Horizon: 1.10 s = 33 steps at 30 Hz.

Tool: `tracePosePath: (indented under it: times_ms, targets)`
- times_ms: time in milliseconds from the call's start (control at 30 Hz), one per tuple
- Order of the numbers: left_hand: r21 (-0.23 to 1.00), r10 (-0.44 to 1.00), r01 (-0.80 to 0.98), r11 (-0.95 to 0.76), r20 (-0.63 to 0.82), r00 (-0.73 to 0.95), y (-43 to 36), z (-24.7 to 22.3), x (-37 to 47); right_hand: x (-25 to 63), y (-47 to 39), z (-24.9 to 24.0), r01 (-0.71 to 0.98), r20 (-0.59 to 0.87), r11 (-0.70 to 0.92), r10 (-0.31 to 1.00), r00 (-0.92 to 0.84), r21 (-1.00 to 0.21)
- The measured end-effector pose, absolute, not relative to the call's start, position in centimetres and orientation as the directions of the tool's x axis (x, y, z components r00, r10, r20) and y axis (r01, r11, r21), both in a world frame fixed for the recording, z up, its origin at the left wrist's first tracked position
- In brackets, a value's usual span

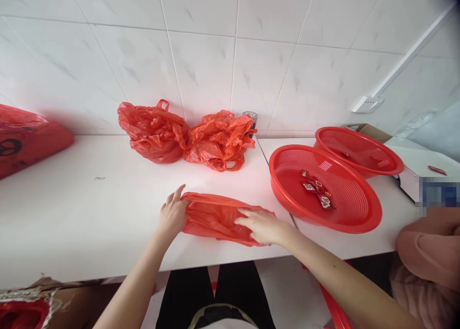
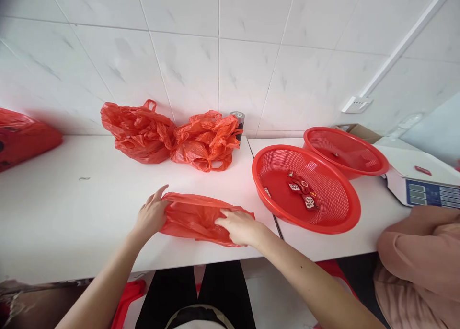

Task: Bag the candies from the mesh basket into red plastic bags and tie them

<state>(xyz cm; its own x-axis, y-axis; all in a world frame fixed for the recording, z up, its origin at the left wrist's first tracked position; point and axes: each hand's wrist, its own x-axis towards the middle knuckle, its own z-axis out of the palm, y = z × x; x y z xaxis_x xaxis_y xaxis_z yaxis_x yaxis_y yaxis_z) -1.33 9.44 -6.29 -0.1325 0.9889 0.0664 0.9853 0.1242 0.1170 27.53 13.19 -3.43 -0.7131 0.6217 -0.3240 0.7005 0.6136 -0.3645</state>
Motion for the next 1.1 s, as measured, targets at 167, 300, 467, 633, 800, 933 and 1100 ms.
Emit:
tracePosePath:
  times_ms: [167,300,467,633,800,933,1100]
  targets:
    - [0.282,0.997,0.956,0.078,-0.012,-0.078,7.4,-5.3,-0.4,26.0,13.1,-3.4,0.645,-0.031,0.617,0.712,-0.702,-0.451]
    - [0.402,0.993,0.915,0.039,-0.121,0.011,5.8,-4.9,-0.5,25.1,13.3,-4.8,0.772,-0.235,0.562,0.740,-0.630,-0.297]
    - [0.436,0.974,0.899,0.048,-0.220,0.055,5.0,-4.2,-1.1,25.7,15.0,-3.5,0.761,-0.385,0.607,0.662,-0.643,-0.228]
    - [0.526,0.974,0.850,0.025,-0.203,0.097,4.5,-3.8,-1.4,28.0,12.1,2.6,0.538,-0.144,0.665,0.552,-0.821,-0.518]
    - [0.661,0.967,0.748,-0.063,-0.144,0.209,3.3,-4.0,-3.3,35.4,10.1,5.1,0.859,0.021,0.383,0.916,-0.401,-0.339]
    - [0.723,0.966,0.690,-0.028,-0.158,0.206,3.2,-4.2,-4.4,38.4,11.4,3.1,0.984,-0.192,0.172,0.965,-0.179,-0.054]
    - [0.769,0.937,0.639,-0.003,-0.222,0.270,3.9,-3.5,-2.8,34.3,14.9,2.0,0.921,-0.061,0.248,0.959,-0.278,-0.300]
